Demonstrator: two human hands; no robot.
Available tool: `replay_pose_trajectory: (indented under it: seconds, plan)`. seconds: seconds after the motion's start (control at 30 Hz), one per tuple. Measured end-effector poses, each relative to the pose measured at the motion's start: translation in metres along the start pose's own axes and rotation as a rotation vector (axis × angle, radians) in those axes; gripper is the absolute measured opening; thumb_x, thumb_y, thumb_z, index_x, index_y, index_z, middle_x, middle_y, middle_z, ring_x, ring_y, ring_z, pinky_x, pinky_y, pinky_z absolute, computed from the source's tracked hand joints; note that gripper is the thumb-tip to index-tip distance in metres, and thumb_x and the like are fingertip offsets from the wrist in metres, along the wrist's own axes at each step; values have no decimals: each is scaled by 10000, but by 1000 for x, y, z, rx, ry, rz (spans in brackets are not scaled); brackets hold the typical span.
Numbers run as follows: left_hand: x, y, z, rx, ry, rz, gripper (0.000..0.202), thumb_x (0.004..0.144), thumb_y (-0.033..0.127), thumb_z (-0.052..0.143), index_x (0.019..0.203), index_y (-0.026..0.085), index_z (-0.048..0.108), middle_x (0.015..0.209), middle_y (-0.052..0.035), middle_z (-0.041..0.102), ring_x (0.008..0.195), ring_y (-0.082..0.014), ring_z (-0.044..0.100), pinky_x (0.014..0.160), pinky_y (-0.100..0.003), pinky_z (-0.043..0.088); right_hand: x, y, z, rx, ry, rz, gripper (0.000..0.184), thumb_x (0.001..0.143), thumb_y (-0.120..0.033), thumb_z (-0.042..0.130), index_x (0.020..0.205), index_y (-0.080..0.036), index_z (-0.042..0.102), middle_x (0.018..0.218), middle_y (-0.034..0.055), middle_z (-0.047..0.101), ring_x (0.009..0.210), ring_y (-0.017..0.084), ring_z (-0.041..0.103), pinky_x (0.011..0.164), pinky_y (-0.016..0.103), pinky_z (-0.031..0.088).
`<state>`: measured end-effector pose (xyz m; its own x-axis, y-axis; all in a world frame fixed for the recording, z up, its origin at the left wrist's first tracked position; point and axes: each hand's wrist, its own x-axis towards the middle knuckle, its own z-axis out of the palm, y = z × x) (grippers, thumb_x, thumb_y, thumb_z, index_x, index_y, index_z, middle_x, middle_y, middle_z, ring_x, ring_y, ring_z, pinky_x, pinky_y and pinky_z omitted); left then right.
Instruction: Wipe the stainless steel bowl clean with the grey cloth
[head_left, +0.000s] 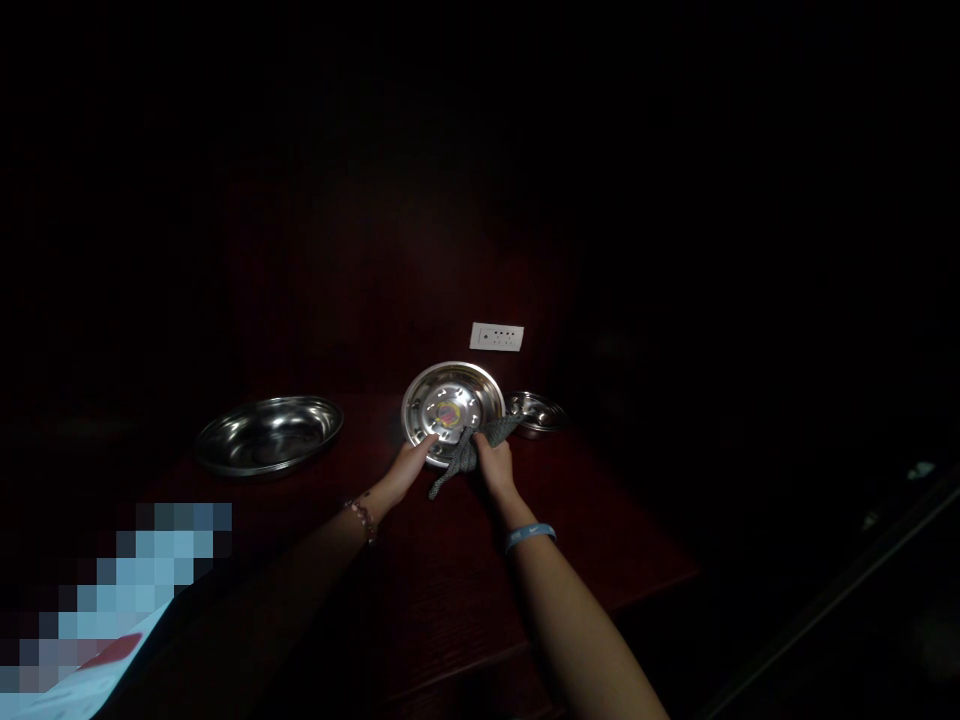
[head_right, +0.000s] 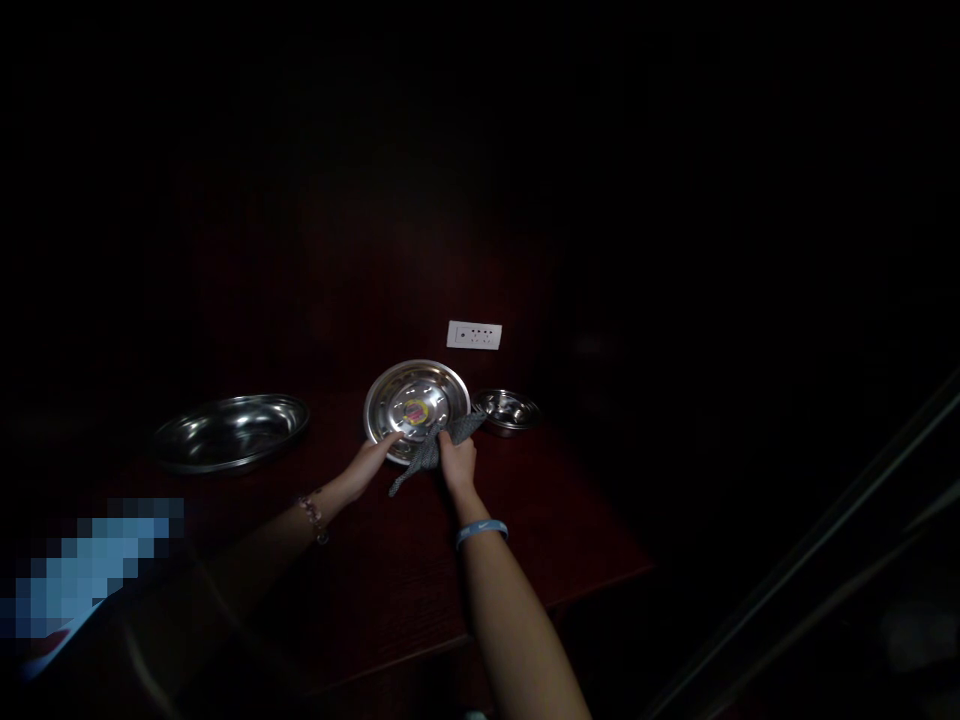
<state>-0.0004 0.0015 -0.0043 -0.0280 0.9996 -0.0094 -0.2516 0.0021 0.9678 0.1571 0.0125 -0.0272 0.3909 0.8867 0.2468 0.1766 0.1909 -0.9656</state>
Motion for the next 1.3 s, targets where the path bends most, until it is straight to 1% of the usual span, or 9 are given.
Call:
replay_pose_trajectory:
  seconds: [0.17, 0.3, 0.47, 0.67, 0.73, 0.9, 1.03, 1.17, 1.3]
  plan:
    - [-1, 0, 0, -14, 5, 13, 144, 819, 220, 644, 915, 134, 709, 991, -113, 784, 1082, -277, 694, 1052, -414, 467, 0, -1, 0, 7, 8, 15, 223, 722, -347, 600, 797, -168, 709, 892, 94, 775, 892, 244, 717, 760, 283, 518]
    - [-1, 1, 1, -7, 1, -1, 153, 824, 220, 633, 911, 120, 709, 995, -119, 784, 1080, -279, 695, 1050, -401, 468, 0, -2, 0, 16, 2, 17, 230, 721, -351, 591, 804, -169, 705, 918, 93, 776, 919, 246, 715, 771, 279, 513]
    - [0, 0, -1, -17, -13, 18, 200, 804, 255, 664, 943, 121, 715, 1008, -114, 784, 1091, -289, 692, 1053, -408, 466, 0, -1, 0, 5, 9, 29, 233, 719, -356, 592, 802, -168, 703, 906, 89, 774, 913, 243, 714, 755, 272, 517]
    - [0, 0, -1, -11, -11, 22, 215, 813, 251, 655, 970, 112, 703, 1092, -160, 761, 1117, -294, 682, 1066, -423, 455, -1, -3, -1, 4, 8, 20, 215, 720, -347, 597, 780, -171, 703, 863, 76, 772, 876, 229, 712, 759, 268, 520]
    - [0, 0, 0, -14, -10, 29, 222, 811, 255, 660, 976, 111, 702, 1103, -161, 757, 1126, -291, 678, 1077, -422, 446, -1, -3, -1, 3, 4, 21, 217, 722, -347, 596, 784, -171, 708, 864, 78, 773, 875, 231, 714, 767, 275, 522]
    - [-1, -1, 0, -9, -20, 21, 199, 806, 266, 664, 935, 121, 709, 1052, -149, 770, 1123, -298, 678, 1088, -431, 433, 1, 2, -2, 20, -4, 22, 242, 720, -364, 612, 819, -169, 715, 899, 90, 778, 915, 243, 716, 775, 281, 525]
    - [2, -2, -1, -7, -21, 29, 232, 797, 278, 670, 962, 119, 704, 1053, -139, 771, 1117, -297, 679, 1084, -442, 434, 2, 6, -1, 32, -11, 7, 259, 725, -382, 607, 826, -168, 712, 908, 92, 777, 925, 241, 711, 777, 279, 524]
    - [5, -4, -2, 4, -27, 0, 237, 794, 293, 680, 947, 114, 704, 1035, -138, 772, 1119, -289, 678, 1063, -415, 453, 1, 5, -1, 31, -13, 8, 262, 723, -377, 602, 826, -164, 714, 918, 97, 775, 922, 237, 710, 788, 282, 521]
    - [6, -6, -3, -32, -29, 12, 206, 797, 266, 674, 937, 119, 703, 1024, -136, 773, 1104, -272, 685, 1066, -410, 451, 0, 3, 0, 32, -17, 13, 247, 713, -364, 601, 809, -164, 709, 915, 95, 775, 913, 235, 711, 803, 287, 520]
